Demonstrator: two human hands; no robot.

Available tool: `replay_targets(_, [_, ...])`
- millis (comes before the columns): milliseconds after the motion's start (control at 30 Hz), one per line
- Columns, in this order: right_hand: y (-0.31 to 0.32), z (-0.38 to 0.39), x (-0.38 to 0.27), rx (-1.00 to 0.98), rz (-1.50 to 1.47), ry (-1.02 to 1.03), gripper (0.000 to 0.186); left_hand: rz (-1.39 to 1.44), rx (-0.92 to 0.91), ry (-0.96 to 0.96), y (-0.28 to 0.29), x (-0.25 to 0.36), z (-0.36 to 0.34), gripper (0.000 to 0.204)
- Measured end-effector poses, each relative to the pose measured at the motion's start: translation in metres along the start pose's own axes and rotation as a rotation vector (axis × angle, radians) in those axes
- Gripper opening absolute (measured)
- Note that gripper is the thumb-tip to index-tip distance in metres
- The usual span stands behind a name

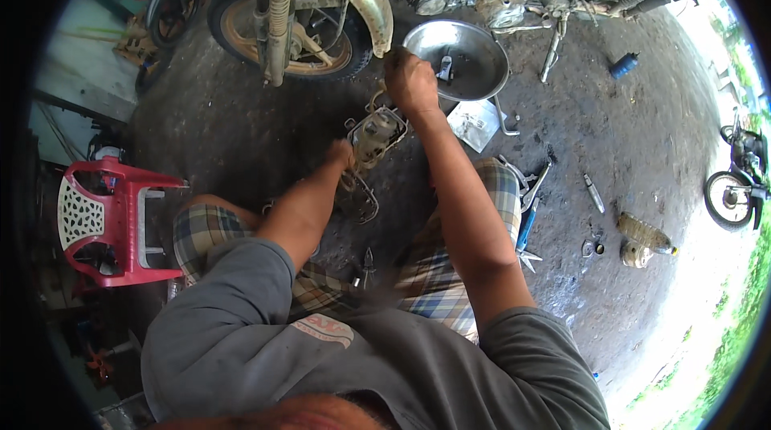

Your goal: Repairing and cleaning components of a motorcycle engine.

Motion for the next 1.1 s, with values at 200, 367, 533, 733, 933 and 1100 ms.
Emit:
replay_targets(200, [0.002,0.016,-0.018,-0.175,-0.162,0.094,0.037,0.209,0.171,0.206,-0.039,-0.033,0.027,0.057])
replay_targets(367, [0.008,0.019,-0.017,-0.163,-0.205,0.112,0.035,0.270,0.053,0.205,-0.025,-0.039,0.009,0.069])
replay_targets(533, [0.027,0.013,-0.013,-0.069,-0.215,0.124,0.030,-0.030,0.195,-0.094,0.071,-0.043,-0.007,0.040])
replay_targets(733, [0.019,0.010,-0.008,-0.147,-0.293,0.038,0.039,-0.628,-0.101,-0.246,0.200,-0.007,0.018,0.044])
replay_targets(933, [0.003,0.011,-0.010,-0.266,-0.292,0.093,0.041,-0.246,-0.082,-0.672,0.316,0.088,0.109,0.056])
replay_targets(1100, [0.001,0.016,-0.021,-0.276,-0.580,0.148,0.037,-0.035,0.334,-0.886,0.386,0.113,0.173,0.062])
Point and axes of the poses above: each hand's wrist, its own z-axis away from the middle knuckle, its own y-axis out of the back of the hand, x = y × z, the point moved 9 cm from there along -z, towards the middle knuckle, and after that the axes turned 1 degree about -y, right-handed, at the moved point
